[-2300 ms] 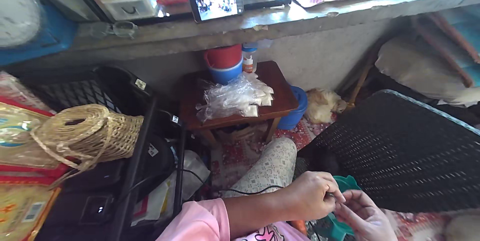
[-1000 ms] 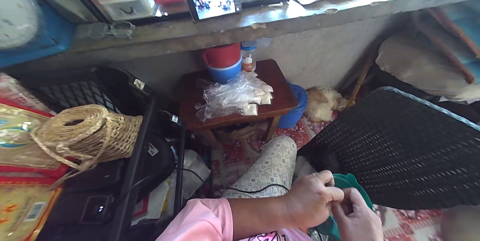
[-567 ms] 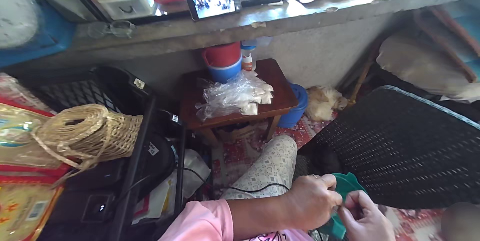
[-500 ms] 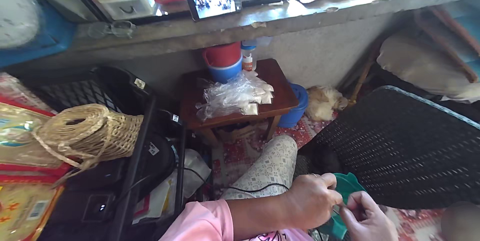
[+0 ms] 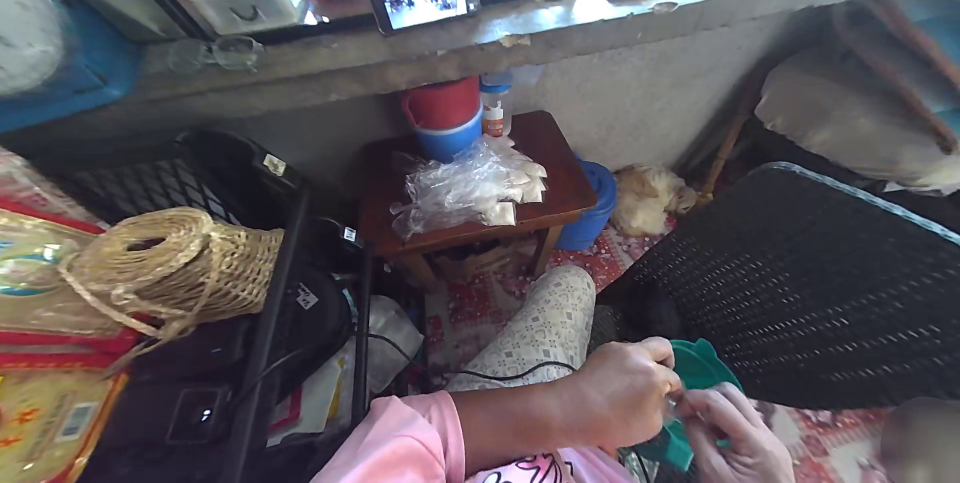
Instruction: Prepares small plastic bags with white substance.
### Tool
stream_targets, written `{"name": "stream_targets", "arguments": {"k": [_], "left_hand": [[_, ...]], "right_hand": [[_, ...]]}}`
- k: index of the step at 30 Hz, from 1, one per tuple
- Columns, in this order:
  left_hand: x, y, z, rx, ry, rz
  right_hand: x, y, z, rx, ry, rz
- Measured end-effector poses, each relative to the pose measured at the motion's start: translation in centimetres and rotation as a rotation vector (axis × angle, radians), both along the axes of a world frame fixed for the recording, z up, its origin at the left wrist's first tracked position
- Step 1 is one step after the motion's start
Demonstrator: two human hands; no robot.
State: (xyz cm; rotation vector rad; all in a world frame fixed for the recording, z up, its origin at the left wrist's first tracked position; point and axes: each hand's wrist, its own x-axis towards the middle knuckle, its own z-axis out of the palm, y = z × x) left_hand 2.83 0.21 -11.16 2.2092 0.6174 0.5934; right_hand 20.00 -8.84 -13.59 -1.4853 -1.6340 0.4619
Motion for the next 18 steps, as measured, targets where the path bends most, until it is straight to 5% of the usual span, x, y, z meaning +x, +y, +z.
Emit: {"name": "stream_targets", "arguments": {"k": [9,18], "left_hand": [[-0.3,1.1,1.7,-0.119,0.111,-0.088],[-0.8,1.6,2.4,-0.048,0.108,-0.076]], "right_hand": [[-0.3,-0.2,1.4,-0.127,-0.561,0.130],[-0.1,-0.2,0.6,-0.021,-0.586,0.001]]}}
